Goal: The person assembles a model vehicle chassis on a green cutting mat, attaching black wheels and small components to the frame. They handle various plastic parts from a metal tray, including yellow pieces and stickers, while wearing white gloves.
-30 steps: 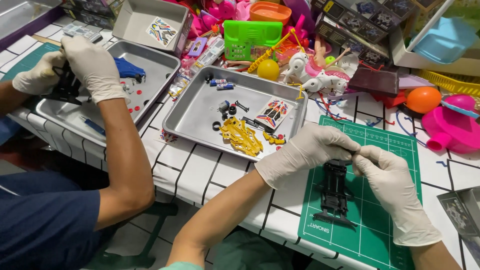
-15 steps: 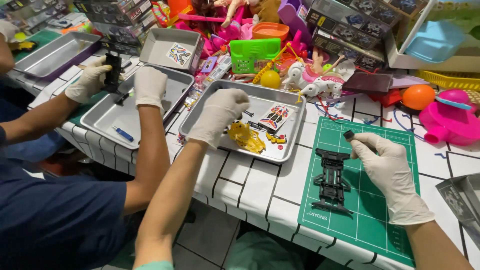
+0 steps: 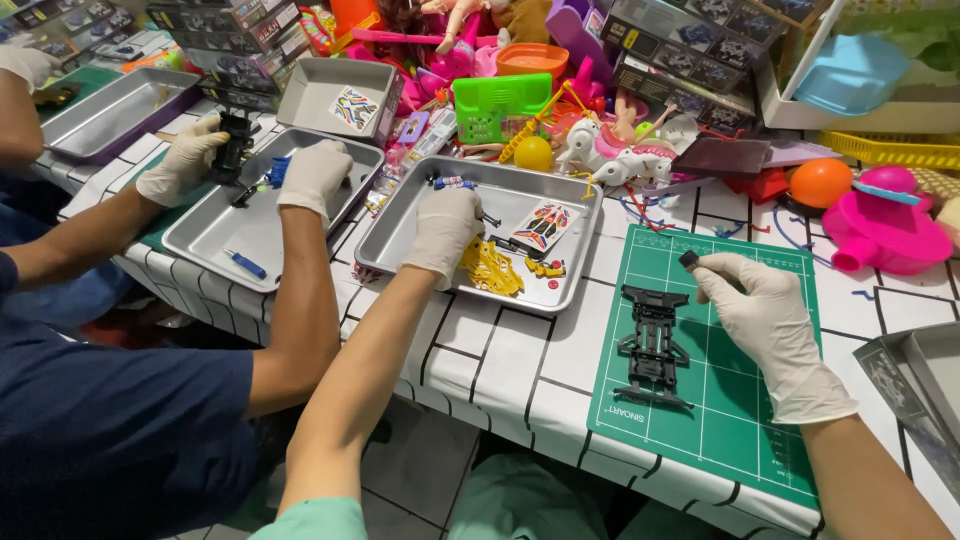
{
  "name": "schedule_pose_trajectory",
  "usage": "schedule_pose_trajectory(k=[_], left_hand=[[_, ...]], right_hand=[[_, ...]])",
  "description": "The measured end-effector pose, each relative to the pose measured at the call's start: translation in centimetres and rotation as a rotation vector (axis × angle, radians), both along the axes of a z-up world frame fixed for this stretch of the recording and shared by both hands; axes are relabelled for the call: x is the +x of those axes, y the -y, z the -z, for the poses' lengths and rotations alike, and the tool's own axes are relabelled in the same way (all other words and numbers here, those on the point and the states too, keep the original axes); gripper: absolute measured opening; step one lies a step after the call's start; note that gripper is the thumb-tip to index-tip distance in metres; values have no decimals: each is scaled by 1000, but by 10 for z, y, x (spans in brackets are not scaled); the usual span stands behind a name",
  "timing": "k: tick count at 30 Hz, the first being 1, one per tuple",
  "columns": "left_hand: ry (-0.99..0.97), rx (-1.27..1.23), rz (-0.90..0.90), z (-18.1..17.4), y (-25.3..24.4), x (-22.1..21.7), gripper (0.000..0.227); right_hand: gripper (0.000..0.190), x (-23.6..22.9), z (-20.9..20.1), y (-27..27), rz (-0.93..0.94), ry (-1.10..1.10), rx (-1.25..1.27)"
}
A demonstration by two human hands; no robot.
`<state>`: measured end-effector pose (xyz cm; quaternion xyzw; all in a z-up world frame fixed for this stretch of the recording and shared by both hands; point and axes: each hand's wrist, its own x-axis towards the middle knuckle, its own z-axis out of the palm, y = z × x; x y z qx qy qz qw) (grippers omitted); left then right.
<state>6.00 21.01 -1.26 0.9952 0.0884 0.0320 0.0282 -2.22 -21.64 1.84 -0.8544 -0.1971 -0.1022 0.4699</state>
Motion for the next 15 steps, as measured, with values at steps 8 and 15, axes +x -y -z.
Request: schedule_pose_trajectory(k=[8, 15], left_hand=[[-81, -33, -9, 15, -4, 28, 29], [-121, 6, -24, 7, 1, 24, 17]], right_hand=[[13, -1, -2, -2, -3, 18, -25], [11, -1, -2, -2, -20, 5, -27]])
